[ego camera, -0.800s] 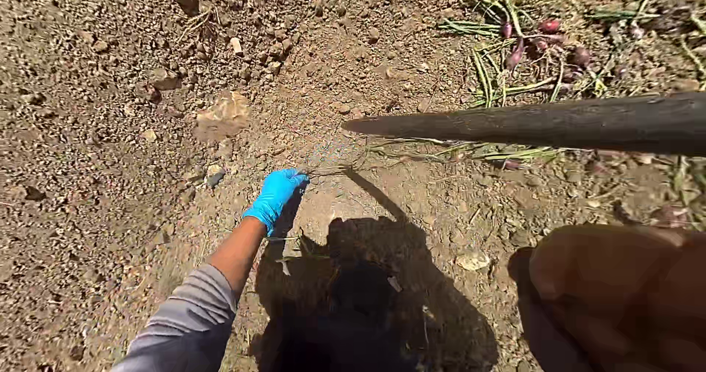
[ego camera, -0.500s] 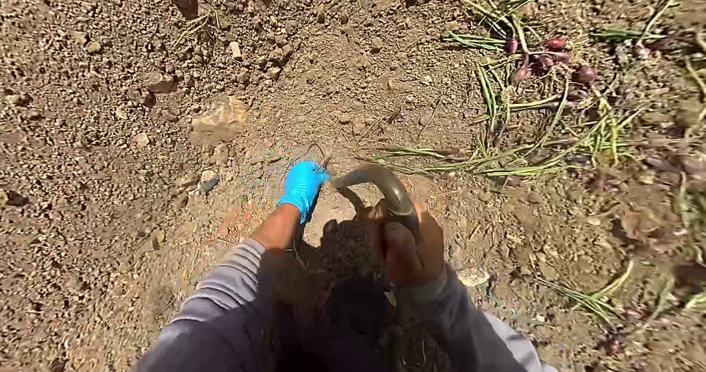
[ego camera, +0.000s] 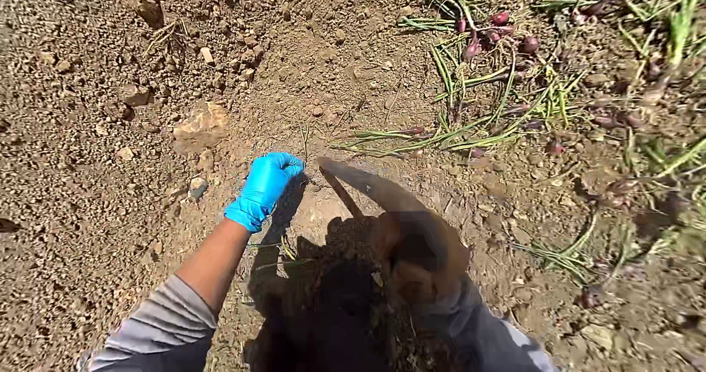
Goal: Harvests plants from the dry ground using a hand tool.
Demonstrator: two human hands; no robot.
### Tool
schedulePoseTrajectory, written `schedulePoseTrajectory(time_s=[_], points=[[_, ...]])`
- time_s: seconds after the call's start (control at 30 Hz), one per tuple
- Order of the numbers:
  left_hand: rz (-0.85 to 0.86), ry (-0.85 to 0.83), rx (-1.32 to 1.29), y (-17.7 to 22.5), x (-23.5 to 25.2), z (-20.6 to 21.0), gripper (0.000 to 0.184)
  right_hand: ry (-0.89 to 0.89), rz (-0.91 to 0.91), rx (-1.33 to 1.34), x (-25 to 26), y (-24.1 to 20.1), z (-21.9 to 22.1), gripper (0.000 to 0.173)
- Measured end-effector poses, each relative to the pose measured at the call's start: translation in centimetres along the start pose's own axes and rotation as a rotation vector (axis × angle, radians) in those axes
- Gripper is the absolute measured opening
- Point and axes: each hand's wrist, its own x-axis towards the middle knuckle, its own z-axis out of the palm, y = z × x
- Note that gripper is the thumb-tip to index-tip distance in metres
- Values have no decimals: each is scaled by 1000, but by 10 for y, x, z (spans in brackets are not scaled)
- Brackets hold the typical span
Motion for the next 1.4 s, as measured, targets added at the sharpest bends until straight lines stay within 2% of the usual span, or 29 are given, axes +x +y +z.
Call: schedulePoseTrajectory(time_s=[0.07, 0.13, 0.2, 0.27, 0.33, 0.37, 0.47, 0.53, 0.6, 0.7, 0.77, 0.87, 0.93, 0.97, 1.07, 1.13, 1.2, 1.23, 1.3, 1.37, 1.4], points=[[52, -32, 125, 14, 10, 23, 19, -2, 157, -241, -5, 19, 13, 60], [106, -111, 313, 13, 17, 60, 23, 71, 141, -192, -11, -1, 1, 61], [156, -117, 433, 7, 13, 87, 25, 115, 102, -32, -39, -40, -35, 49], [280, 46, 402, 15, 6, 89, 21, 120, 147, 72, -86, -57, -74, 40], [407, 207, 377, 37, 13, 83, 23, 171, 225, -39, -116, -49, -92, 47], [430, 224, 399, 48, 18, 84, 25, 218, 271, -92, -120, -45, -94, 49], [416, 161, 565, 76, 43, 94, 32, 295, 301, -95, -100, -66, -94, 44], [371, 93, 671, 82, 47, 91, 26, 272, 166, 36, -100, -83, -101, 41], [272, 8, 697, 89, 46, 79, 23, 239, 90, 23, -109, -81, -109, 48], [155, -62, 598, 97, 50, 65, 25, 309, 217, -261, -119, -40, -95, 61], [132, -114, 477, 97, 46, 69, 23, 324, 254, -321, -117, -31, -87, 63], [26, -107, 108, 73, 38, 67, 23, 278, 144, -132, -102, -75, -91, 49], [-89, -97, -97, 51, 33, 61, 23, 236, 39, 69, -108, -78, -96, 38], [-111, -81, -113, 46, 37, 53, 23, 229, 31, 77, -107, -71, -95, 40], [-37, 6, -18, 53, 40, 36, 26, 264, 190, -228, -93, -32, -77, 56], [13, 36, -67, 64, 37, 39, 23, 243, 268, -305, -78, -35, -70, 59], [-44, -60, -173, 65, 30, 46, 21, 233, 172, -170, -61, -63, -75, 49], [-117, -140, -203, 53, 16, 54, 19, 231, 126, -43, -64, -78, -76, 44], [-217, -215, -259, 42, 3, 63, 15, 188, 20, 138, -62, -75, -78, 41], [-241, -174, -346, 50, 2, 61, 14, 206, 21, 50, -48, -53, -62, 44], [-236, -142, -370, 60, -3, 61, 16, 222, 84, -74, -45, -37, -52, 52]])
